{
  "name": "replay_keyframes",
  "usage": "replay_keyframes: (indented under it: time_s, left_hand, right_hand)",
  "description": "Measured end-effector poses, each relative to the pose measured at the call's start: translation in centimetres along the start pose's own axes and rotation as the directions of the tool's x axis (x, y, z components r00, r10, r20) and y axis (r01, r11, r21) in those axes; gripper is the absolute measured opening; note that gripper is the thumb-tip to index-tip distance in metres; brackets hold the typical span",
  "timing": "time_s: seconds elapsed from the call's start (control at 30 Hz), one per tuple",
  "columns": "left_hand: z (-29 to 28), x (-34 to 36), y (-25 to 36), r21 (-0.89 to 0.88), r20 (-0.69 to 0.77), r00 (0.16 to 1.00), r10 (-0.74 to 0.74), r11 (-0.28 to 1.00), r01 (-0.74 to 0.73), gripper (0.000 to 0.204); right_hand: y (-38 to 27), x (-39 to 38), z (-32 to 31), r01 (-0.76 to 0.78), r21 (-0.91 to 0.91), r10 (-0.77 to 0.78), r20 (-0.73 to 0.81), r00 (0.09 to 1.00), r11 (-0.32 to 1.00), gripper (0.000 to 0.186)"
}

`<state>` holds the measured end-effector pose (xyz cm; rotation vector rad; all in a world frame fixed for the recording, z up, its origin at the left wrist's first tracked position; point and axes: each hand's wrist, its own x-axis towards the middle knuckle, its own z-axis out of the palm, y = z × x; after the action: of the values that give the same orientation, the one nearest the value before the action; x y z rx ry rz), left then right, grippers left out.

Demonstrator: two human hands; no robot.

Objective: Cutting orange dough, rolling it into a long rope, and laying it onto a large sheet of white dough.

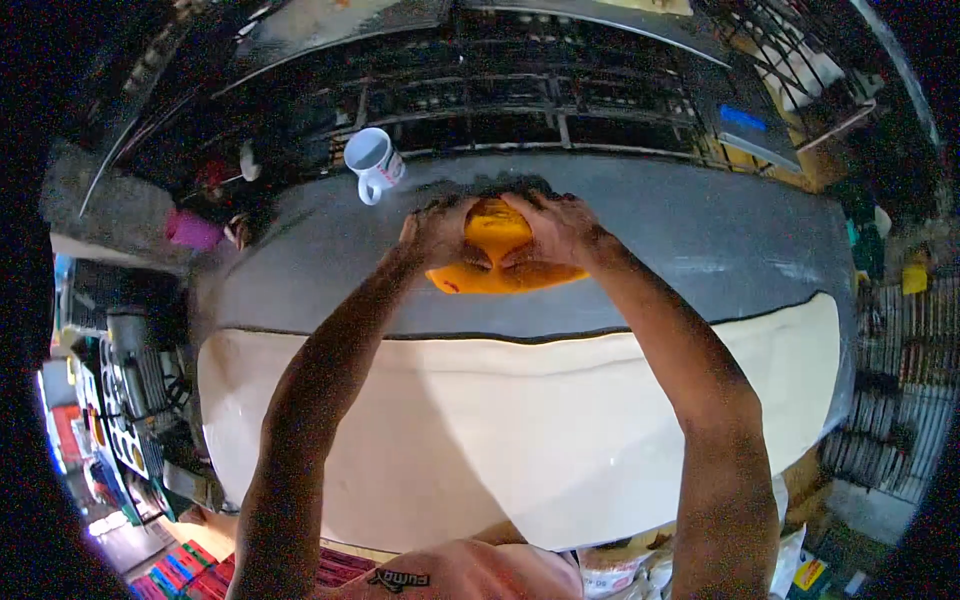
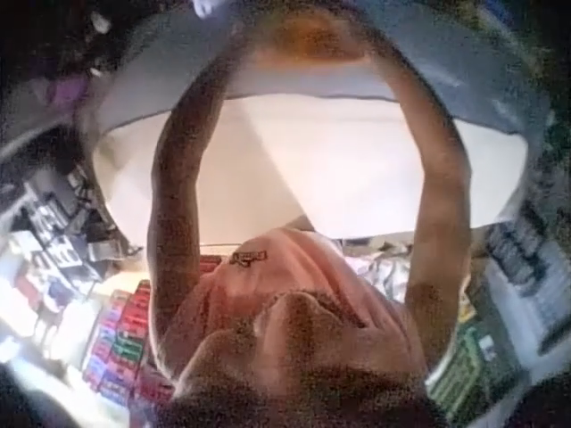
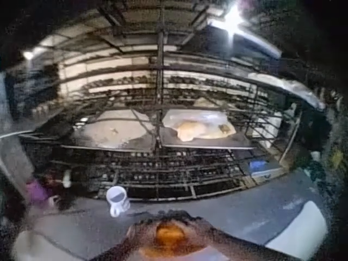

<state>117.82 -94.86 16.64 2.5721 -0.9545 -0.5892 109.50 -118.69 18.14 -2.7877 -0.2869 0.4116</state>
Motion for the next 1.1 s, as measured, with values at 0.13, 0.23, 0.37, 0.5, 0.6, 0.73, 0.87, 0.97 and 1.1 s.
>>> replay_keyframes:
  time_s: [0.13,0.23,0.37,0.5,0.6,0.73,0.87,0.97,1.1]
  left_hand:
    - [1.9,-0.4,0.8,0.004,-0.097,0.995,0.012,1.0,-0.011,0.11]
    - [4.3,-5.8,2.2,0.31,-0.24,0.969,0.057,0.951,0.021,0.114]
    - [2.9,-11.6,6.5,0.343,-0.267,0.934,0.236,0.929,-0.137,0.118]
    - [4.1,-8.5,6.8,0.213,-0.186,0.982,0.022,0.977,0.019,0.105]
    - [3.3,-6.5,3.9,0.122,-0.09,0.995,-0.044,0.991,0.055,0.096]
    - [0.9,-5.3,6.0,0.099,-0.099,0.994,0.055,0.994,-0.045,0.085]
    - [4.9,-8.3,7.0,0.236,-0.358,0.918,0.172,0.968,-0.089,0.082]
    - [6.5,-10.2,6.5,0.102,-0.316,0.921,0.226,0.974,-0.203,0.089]
    - [8.8,-9.9,7.8,-0.16,-0.471,0.864,0.175,0.947,-0.279,0.082]
  right_hand:
    - [0.9,-1.0,1.1,0.072,-0.002,-0.072,-0.104,0.992,0.997,0.117]
    - [-1.9,-5.8,2.9,0.146,-0.146,-0.17,-0.168,0.971,0.979,0.113]
    - [-6.0,-12.2,-1.3,0.079,-0.137,-0.091,-0.082,0.992,0.987,0.111]
    - [-3.9,-9.6,2.5,0.03,-0.171,-0.052,-0.126,0.991,0.985,0.102]
    - [-2.5,-6.0,1.0,0.075,-0.056,-0.072,0.051,0.996,0.996,0.111]
    - [0.4,-6.7,1.4,0.155,0.063,-0.152,-0.049,0.987,0.986,0.101]
    - [-4.1,-10.7,3.9,-0.166,-0.304,0.07,-0.304,0.95,0.938,0.103]
    - [-7.3,-13.8,4.7,-0.153,-0.063,0.124,-0.328,0.936,0.986,0.107]
    - [-9.2,-10.0,8.1,-0.137,-0.161,0.06,-0.409,0.91,0.978,0.087]
